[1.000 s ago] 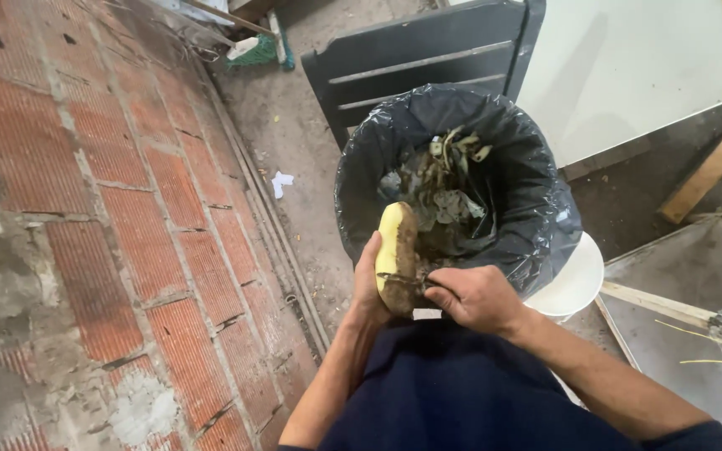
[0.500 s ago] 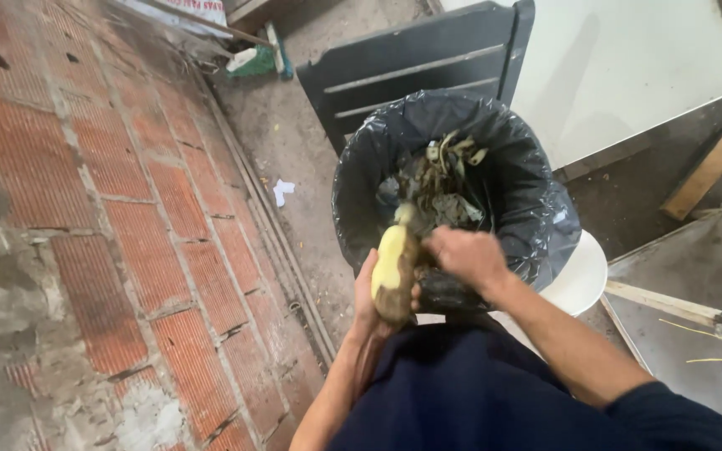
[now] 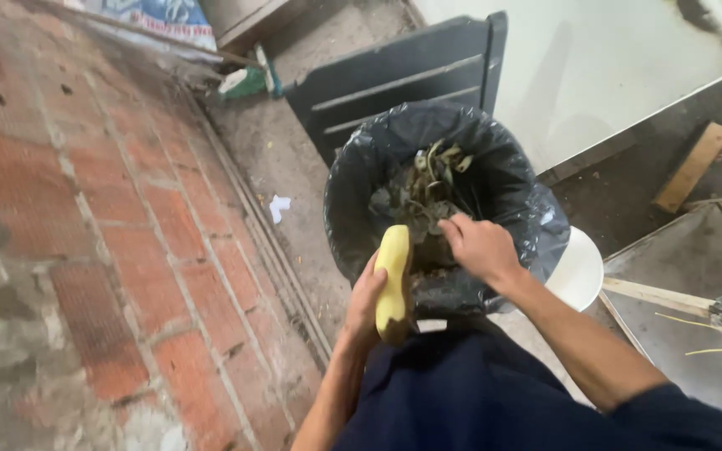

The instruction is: Peeling potatoes into a trash can using a knife.

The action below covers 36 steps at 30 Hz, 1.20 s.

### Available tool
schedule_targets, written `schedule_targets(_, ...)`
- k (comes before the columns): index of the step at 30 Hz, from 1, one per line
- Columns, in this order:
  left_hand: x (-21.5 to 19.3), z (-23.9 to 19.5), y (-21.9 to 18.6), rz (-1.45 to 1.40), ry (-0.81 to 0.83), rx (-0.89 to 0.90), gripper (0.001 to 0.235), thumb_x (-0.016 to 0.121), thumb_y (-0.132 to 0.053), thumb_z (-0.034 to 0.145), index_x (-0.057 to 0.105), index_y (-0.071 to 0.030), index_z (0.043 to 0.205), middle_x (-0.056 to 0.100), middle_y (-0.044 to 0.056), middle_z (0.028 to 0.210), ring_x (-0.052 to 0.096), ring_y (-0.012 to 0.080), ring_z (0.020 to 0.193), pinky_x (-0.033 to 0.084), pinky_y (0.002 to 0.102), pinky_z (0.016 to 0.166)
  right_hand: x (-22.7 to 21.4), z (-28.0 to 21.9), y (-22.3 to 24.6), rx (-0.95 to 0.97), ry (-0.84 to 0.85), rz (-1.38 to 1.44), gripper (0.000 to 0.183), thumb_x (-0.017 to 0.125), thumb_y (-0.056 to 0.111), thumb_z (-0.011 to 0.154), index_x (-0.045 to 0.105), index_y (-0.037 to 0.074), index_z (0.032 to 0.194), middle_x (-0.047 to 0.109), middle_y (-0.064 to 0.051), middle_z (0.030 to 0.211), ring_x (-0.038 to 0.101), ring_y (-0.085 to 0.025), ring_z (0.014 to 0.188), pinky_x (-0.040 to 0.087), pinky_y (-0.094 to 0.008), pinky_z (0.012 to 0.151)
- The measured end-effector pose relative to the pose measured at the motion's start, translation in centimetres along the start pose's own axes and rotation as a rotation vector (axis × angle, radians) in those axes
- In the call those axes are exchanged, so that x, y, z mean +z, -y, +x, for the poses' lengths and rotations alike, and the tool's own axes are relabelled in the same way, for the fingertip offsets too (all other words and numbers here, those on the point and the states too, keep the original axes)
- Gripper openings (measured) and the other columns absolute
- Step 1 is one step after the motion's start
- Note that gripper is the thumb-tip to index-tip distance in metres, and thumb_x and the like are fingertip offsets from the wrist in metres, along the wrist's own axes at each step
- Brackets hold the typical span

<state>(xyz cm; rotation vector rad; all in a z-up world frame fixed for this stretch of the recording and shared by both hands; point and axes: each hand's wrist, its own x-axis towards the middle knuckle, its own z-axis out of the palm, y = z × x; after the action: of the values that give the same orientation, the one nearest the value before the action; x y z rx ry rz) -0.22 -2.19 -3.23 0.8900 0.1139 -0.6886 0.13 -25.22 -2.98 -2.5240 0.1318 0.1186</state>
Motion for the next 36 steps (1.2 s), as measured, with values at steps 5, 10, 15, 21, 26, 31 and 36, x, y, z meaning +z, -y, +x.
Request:
schedule_targets(5,-0.4,0.1,0.4,0.230,-0.099,0.014,0.078,0.064,-0.033,0.095,0.033,-0.001,0.159,0.059,0.012,0.141,0.063,0.0178,0.113,0.054,0.028,0.092,1.5,-0.8,-1.3,0.016,-0.031,0.043,0.035,0.054,0.045,0.101,0.072,0.015,0.098,0.073,-0.017,0.075,0.072,-0.040,0.071,0.056,-0.051,0.063)
schedule_targets(10,-0.7,0.3,0.1,0.166,-0.093,0.019,0.071,0.058,-0.029,0.098,0.037,0.001,0.159,0.059,0.014,0.142,0.063,0.0194,0.113,0.053,0.030,0.093,1.0,-0.6,-0.1,-0.034,-0.082,0.077,0.029,0.060,0.040,0.098,0.073,0.014,0.095,0.072,-0.018,0.072,0.070,-0.040,0.069,0.055,-0.051,0.060)
schedule_targets(15,-0.6,0.5,0.8,-0.035,-0.172,-0.073,0.060,0.046,-0.030,0.097,0.047,-0.006,0.152,0.068,0.010,0.130,0.068,0.0224,0.098,0.058,0.036,0.084,0.5,-0.5,-1.3,-0.063,-0.107,-0.059,0.029,0.062,0.037,0.100,0.069,0.010,0.093,0.071,-0.017,0.071,0.069,-0.040,0.068,0.053,-0.051,0.058)
schedule_targets(21,-2.4,1.0,1.5,-0.243,-0.153,-0.274,0.060,0.034,-0.048,0.102,0.059,0.002,0.123,0.070,0.016,0.090,0.069,0.0317,0.068,0.060,0.042,0.063,-1.9,-3.7,1.7,-0.324,-0.060,0.238,0.031,0.056,0.037,0.101,0.068,0.008,0.100,0.072,-0.014,0.077,0.070,-0.035,0.064,0.054,-0.044,0.054)
schedule_targets(26,-1.3,0.7,1.0,-0.352,-0.223,-0.268,0.060,0.036,-0.050,0.107,0.060,0.001,0.126,0.071,0.016,0.094,0.070,0.0267,0.077,0.060,0.039,0.069,-1.3,-5.4,2.7,-0.495,0.068,0.233,0.032,0.061,0.041,0.098,0.068,0.011,0.092,0.070,-0.011,0.074,0.068,-0.034,0.062,0.052,-0.043,0.052)
schedule_targets(31,-1.8,0.9,1.8,-0.386,-0.172,-0.258,0.063,0.035,-0.054,0.109,0.061,0.001,0.128,0.071,0.016,0.095,0.069,0.0261,0.078,0.060,0.037,0.069,-0.9,-4.2,2.9,-0.540,0.092,0.200,0.032,0.065,0.042,0.097,0.064,0.011,0.086,0.067,-0.010,0.071,0.066,-0.033,0.061,0.050,-0.044,0.051)
schedule_targets(36,-1.5,0.2,1.9,-0.400,-0.181,-0.269,0.062,0.034,-0.057,0.105,0.062,-0.005,0.122,0.069,0.014,0.088,0.068,0.0285,0.064,0.059,0.041,0.056,0.4,-2.8,1.8,-0.505,0.011,0.108,0.032,0.065,0.042,0.095,0.062,0.012,0.084,0.066,-0.009,0.071,0.066,-0.033,0.059,0.050,-0.043,0.049)
